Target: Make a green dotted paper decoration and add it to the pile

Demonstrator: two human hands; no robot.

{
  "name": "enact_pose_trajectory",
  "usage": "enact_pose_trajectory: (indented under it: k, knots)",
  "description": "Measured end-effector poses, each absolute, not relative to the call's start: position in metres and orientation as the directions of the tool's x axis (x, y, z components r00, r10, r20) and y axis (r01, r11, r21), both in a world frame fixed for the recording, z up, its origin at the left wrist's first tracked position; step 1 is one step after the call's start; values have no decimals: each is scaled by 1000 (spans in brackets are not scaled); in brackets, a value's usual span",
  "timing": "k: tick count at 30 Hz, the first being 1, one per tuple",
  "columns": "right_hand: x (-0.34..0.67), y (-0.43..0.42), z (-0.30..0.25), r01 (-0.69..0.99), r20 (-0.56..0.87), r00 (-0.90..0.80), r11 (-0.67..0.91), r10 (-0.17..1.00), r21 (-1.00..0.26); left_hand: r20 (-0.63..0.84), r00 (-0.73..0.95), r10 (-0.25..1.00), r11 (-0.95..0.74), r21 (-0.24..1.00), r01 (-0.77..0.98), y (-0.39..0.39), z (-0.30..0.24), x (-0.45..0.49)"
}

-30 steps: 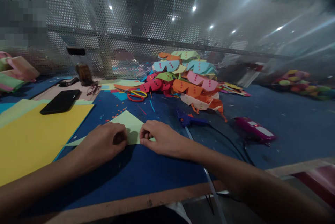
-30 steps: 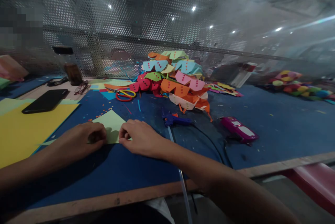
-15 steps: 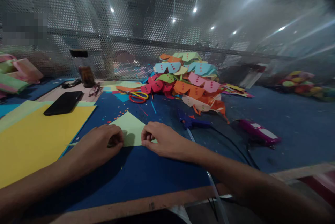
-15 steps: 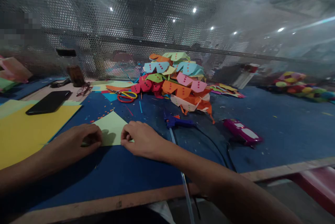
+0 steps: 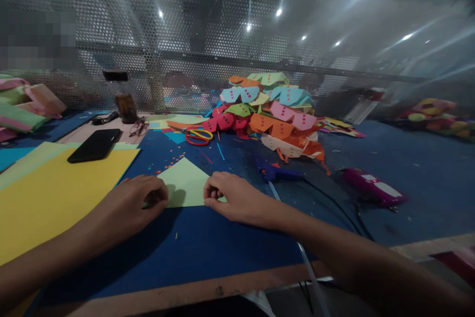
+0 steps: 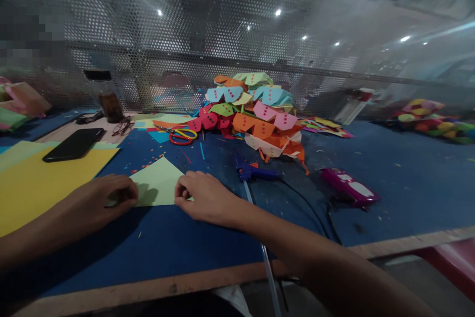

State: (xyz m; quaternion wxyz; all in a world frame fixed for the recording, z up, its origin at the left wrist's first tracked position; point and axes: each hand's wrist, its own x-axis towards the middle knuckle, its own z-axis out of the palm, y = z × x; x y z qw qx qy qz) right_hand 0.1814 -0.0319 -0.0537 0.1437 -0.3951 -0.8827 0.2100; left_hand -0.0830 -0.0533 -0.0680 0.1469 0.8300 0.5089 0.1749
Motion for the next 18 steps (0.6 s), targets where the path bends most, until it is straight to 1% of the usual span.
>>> enact_pose_trajectory:
  k: [3,9,18]
  knots:
    - [181,-32,-53,641,83,-646,599,758,-481,151,433,889,-454,418,787,-55,-67,-84]
    - [180,-33,-53,644,80,-643,594,762,-482,147,438,887,-461,353,814,-53,-68,-86]
    - [180,-32,-54,648,81,-645,600,760,-470,139,436,889,-456,351,818,-55,-68,-95]
